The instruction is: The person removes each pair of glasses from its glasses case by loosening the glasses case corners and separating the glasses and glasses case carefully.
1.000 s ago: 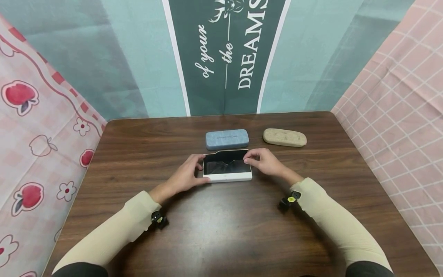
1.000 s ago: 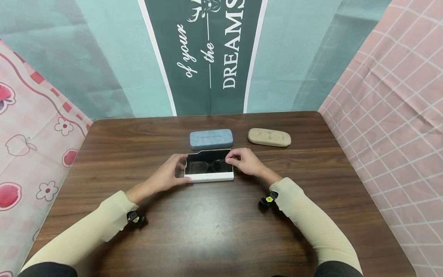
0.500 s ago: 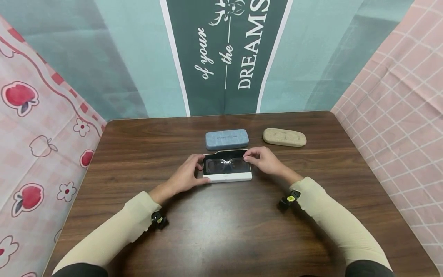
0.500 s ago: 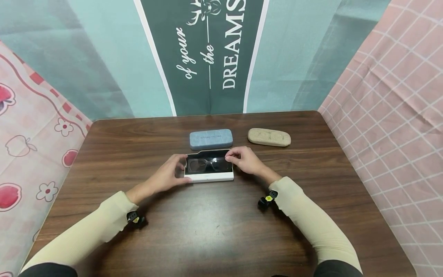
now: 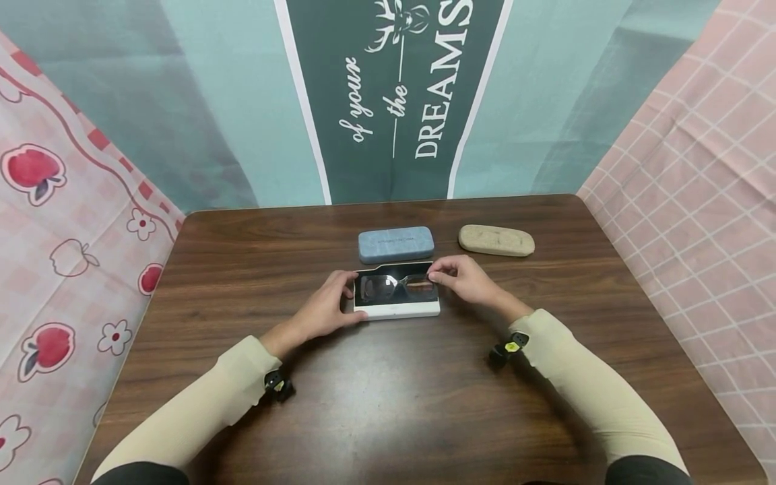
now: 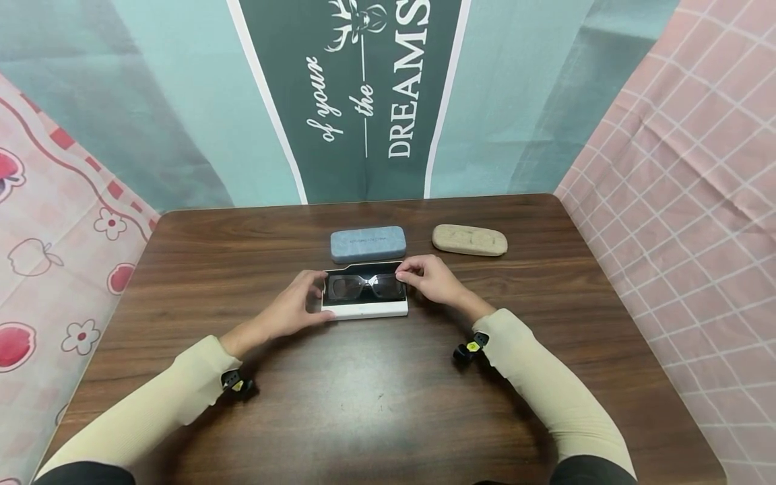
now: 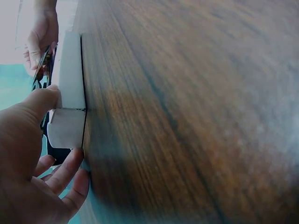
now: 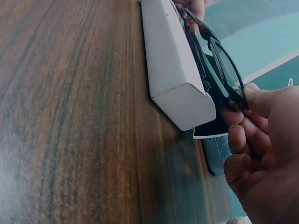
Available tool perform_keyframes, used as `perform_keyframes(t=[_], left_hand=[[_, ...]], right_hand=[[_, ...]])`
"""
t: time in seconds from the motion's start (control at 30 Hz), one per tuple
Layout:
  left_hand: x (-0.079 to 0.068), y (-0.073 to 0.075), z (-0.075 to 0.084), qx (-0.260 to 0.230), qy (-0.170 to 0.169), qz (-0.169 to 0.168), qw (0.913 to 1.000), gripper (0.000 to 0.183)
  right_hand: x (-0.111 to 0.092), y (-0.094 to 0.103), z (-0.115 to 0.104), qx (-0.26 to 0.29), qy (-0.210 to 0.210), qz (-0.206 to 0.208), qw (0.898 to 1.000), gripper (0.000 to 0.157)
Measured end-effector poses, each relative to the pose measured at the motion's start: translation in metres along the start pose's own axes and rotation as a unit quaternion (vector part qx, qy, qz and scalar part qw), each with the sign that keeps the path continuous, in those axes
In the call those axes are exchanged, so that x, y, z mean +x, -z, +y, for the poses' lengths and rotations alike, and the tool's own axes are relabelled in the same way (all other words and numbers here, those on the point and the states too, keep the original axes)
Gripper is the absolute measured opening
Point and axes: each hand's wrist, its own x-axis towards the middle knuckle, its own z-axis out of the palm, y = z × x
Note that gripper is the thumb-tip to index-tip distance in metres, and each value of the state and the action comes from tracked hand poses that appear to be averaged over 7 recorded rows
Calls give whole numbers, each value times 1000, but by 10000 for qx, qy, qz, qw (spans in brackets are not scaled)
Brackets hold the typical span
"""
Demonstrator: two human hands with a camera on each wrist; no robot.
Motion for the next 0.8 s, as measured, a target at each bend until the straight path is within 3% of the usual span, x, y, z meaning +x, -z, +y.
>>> perform_keyframes(t=[0.8], left_hand=[[-10,-29,-16,357,-243,458,9980,81]], right_hand=[[-27,-17,19,-72,270,-39,9996,7]])
